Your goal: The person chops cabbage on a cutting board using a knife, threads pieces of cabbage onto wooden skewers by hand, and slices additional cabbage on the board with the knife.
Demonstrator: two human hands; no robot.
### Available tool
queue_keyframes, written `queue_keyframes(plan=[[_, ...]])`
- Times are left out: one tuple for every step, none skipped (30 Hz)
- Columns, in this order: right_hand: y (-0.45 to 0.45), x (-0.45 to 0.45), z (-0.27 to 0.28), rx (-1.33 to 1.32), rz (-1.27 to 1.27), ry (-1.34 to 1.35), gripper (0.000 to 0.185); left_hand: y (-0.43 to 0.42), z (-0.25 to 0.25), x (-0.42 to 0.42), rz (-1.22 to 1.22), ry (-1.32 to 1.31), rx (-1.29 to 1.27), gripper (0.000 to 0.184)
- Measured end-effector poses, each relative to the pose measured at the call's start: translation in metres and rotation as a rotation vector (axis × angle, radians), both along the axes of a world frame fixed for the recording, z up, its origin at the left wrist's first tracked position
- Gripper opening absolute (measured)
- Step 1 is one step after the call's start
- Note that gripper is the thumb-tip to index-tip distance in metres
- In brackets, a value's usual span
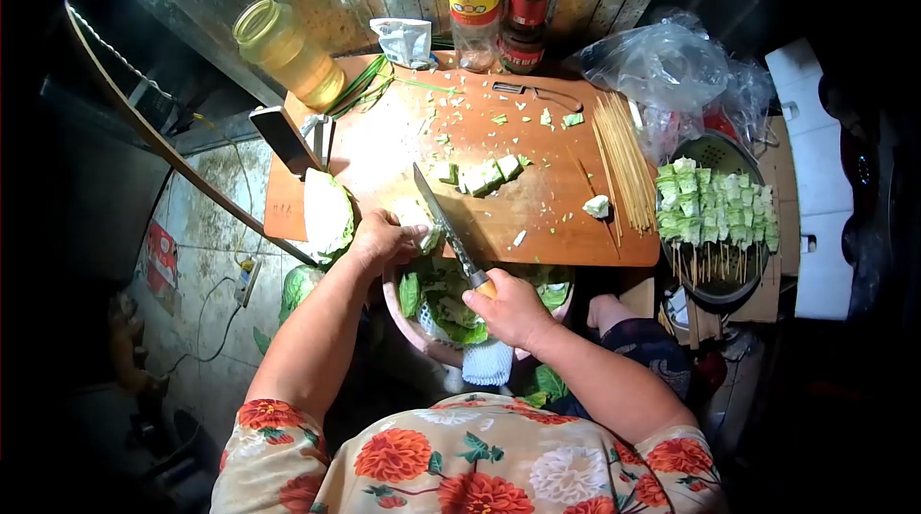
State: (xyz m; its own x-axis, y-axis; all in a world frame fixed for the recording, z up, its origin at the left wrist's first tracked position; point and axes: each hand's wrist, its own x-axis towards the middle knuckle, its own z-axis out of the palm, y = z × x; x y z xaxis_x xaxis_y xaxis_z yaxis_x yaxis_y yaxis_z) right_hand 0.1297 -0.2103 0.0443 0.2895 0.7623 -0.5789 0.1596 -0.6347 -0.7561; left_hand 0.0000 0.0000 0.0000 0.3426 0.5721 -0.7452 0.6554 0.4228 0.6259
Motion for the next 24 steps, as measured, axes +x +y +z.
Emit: queue_keyframes(plan=[[0.0, 0.0, 0.004, -0.002, 0.024, -0.02, 0.042, -0.002, 0.002, 0.0, 0.017, -0.004, 0.01, 0.041], [0.0, 0.0, 0.008, -0.004, 0.047, -0.042, 0.042, -0.002, 0.003, 0.001, 0.033, -0.01, 0.021, 0.041], [0.002, -0.001, 0.009, 0.001, 0.048, -0.043, 0.042, -0.001, 0.002, 0.001, 0.033, -0.011, 0.026, 0.041], [0.002, -0.002, 0.012, 0.027, 0.062, -0.07, 0.041, -0.001, 0.001, 0.002, 0.04, -0.012, 0.042, 0.04], [0.003, -0.002, 0.013, 0.053, 0.078, -0.1, 0.041, -0.001, 0.0, 0.003, 0.048, -0.017, 0.057, 0.04], [0.002, -0.004, 0.014, 0.05, 0.08, -0.094, 0.041, -0.002, 0.0, 0.0, 0.05, -0.011, 0.054, 0.04], [0.002, -0.004, 0.013, 0.054, 0.093, -0.099, 0.04, -0.001, 0.0, 0.0, 0.042, -0.013, 0.058, 0.039], [0.002, -0.004, 0.013, 0.058, 0.106, -0.106, 0.04, 0.0, -0.001, 0.0, 0.033, -0.017, 0.061, 0.039], [0.002, -0.005, 0.013, 0.059, 0.106, -0.107, 0.04, -0.001, -0.001, 0.0, 0.033, -0.018, 0.062, 0.039], [0.002, -0.005, 0.015, 0.042, 0.123, -0.121, 0.039, -0.001, 0.0, 0.001, 0.013, -0.02, 0.064, 0.038], [0.002, -0.005, 0.016, 0.024, 0.141, -0.138, 0.039, -0.002, 0.0, 0.001, -0.006, -0.024, 0.067, 0.038], [0.003, -0.004, 0.016, 0.027, 0.142, -0.14, 0.039, -0.001, -0.002, 0.002, -0.004, -0.026, 0.069, 0.038], [0.004, -0.004, 0.016, 0.021, 0.152, -0.142, 0.038, -0.001, -0.005, 0.002, -0.005, -0.025, 0.066, 0.037], [0.004, -0.004, 0.016, 0.016, 0.163, -0.142, 0.038, -0.001, -0.006, 0.002, -0.006, -0.023, 0.062, 0.037], [0.005, -0.005, 0.015, 0.017, 0.164, -0.141, 0.038, -0.002, -0.002, 0.004, -0.004, -0.022, 0.062, 0.037], [0.006, -0.005, 0.015, 0.031, 0.167, -0.149, 0.037, -0.005, 0.005, 0.006, -0.003, -0.006, 0.075, 0.03], [0.006, -0.006, 0.014, 0.045, 0.171, -0.157, 0.037, -0.005, 0.009, 0.007, -0.002, 0.01, 0.088, 0.024], [0.008, -0.005, 0.013, 0.045, 0.171, -0.155, 0.037, -0.005, 0.009, 0.007, -0.002, 0.012, 0.088, 0.024], [0.01, -0.003, 0.013, 0.046, 0.19, -0.159, 0.038, -0.004, 0.008, 0.007, -0.021, 0.004, 0.084, 0.024], [0.013, 0.0, 0.013, 0.046, 0.21, -0.164, 0.039, -0.003, 0.007, 0.008, -0.04, -0.004, 0.08, 0.023], [0.015, 0.001, 0.013, 0.046, 0.21, -0.163, 0.039, -0.003, 0.007, 0.008, -0.04, -0.004, 0.08, 0.023], [0.018, 0.002, 0.012, 0.019, 0.214, -0.153, 0.04, -0.002, 0.008, 0.008, -0.074, -0.007, 0.077, 0.023], [0.021, 0.002, 0.012, -0.008, 0.217, -0.143, 0.041, -0.002, 0.01, 0.009, -0.108, -0.009, 0.075, 0.023], [0.025, 0.002, 0.009, -0.008, 0.217, -0.143, 0.041, -0.002, 0.012, 0.01, -0.108, -0.009, 0.075, 0.023]])
